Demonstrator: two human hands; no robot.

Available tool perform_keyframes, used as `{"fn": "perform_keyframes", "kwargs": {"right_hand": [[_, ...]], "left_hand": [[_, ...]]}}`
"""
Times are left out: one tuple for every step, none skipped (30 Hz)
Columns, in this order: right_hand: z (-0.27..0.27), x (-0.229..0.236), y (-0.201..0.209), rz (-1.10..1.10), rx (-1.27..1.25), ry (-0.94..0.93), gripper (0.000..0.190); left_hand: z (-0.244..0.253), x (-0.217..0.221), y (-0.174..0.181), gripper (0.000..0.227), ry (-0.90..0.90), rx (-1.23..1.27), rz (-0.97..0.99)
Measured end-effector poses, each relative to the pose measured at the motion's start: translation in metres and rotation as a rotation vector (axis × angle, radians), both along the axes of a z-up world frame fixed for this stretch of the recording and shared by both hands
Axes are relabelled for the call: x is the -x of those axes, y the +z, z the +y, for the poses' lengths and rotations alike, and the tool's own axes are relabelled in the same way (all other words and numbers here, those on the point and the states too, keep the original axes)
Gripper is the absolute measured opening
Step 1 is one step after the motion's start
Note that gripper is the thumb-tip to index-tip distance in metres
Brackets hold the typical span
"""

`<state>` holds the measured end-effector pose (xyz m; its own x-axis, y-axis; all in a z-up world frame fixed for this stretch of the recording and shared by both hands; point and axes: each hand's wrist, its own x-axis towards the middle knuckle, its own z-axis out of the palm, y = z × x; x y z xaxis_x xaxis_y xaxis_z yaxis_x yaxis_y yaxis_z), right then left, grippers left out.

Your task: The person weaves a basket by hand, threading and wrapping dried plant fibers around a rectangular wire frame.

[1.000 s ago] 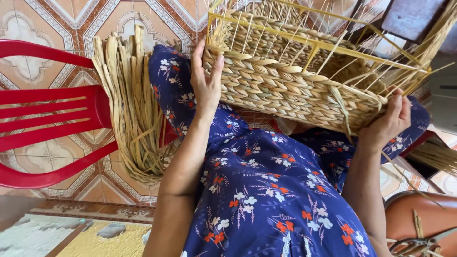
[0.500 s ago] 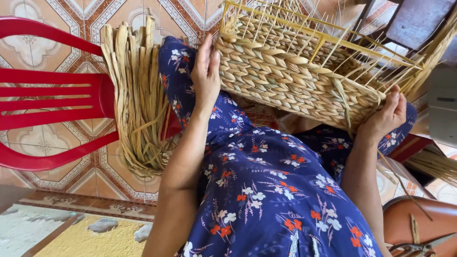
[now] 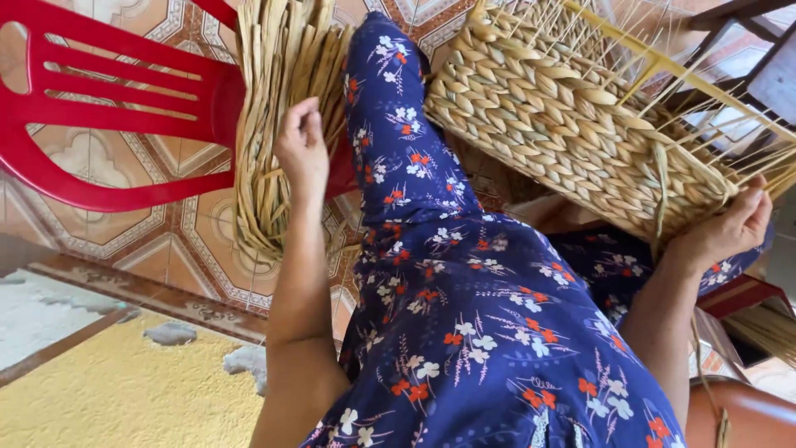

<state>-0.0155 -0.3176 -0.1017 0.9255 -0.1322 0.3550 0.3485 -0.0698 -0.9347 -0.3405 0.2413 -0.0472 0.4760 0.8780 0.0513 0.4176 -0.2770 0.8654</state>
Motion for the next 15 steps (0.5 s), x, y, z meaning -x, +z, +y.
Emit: {"fn": "perform_keyframes", "kwargs": {"right_hand": [[-0.001,0.001,0.004,-0.025,0.061,0.01,0.026],[-0.001,0.004,0.006,-0.029,0.061,0.011,0.026],[0.0,0.008,0.009,0.028,-0.035,0.029,0.024],[0.006,0.008,0.011,0.081,-0.138,0.047,0.023],[0.011,0.005,0.013,0.073,-0.146,0.049,0.023],[0.011,0.009,0.016,0.062,-0.115,0.038,0.023],[0.01,0.013,0.017,0.05,-0.085,0.026,0.023],[0.011,0.014,0.018,0.056,-0.085,0.028,0.023],[0.011,0.016,0.018,0.07,-0.081,0.03,0.021],[0.013,0.014,0.02,0.075,-0.08,0.03,0.021],[0.013,0.014,0.02,0.071,-0.083,0.029,0.021],[0.013,0.013,0.021,0.086,-0.104,0.033,0.02],[0.012,0.013,0.022,0.101,-0.124,0.037,0.021],[0.011,0.013,0.021,0.101,-0.126,0.039,0.021],[0.01,0.014,0.02,0.1,-0.128,0.049,0.019]], "left_hand": [[0.01,0.008,-0.002,0.02,0.042,0.035,0.297],[0.013,0.017,-0.014,0.02,0.043,0.035,0.292],[0.016,0.025,-0.025,0.03,-0.068,-0.135,0.488],[0.024,0.031,-0.035,0.043,-0.18,-0.312,0.679],[0.024,0.024,-0.033,0.043,-0.175,-0.32,0.672],[0.019,0.024,-0.032,0.052,-0.248,-0.308,0.812],[0.013,0.025,-0.031,0.061,-0.32,-0.293,0.952],[0.016,0.032,-0.049,0.061,-0.319,-0.291,0.957],[0.019,0.039,-0.068,0.043,-0.274,-0.369,0.918],[0.024,0.042,-0.086,0.029,-0.228,-0.451,0.869],[0.032,0.035,-0.072,0.029,-0.227,-0.454,0.866],[0.038,0.03,-0.058,0.022,-0.119,-0.14,0.852],[0.043,0.025,-0.044,0.02,-0.015,0.174,0.822],[0.051,0.027,-0.036,0.02,-0.012,0.173,0.822],[0.058,0.028,-0.027,0.018,0.055,0.197,0.597]]}}
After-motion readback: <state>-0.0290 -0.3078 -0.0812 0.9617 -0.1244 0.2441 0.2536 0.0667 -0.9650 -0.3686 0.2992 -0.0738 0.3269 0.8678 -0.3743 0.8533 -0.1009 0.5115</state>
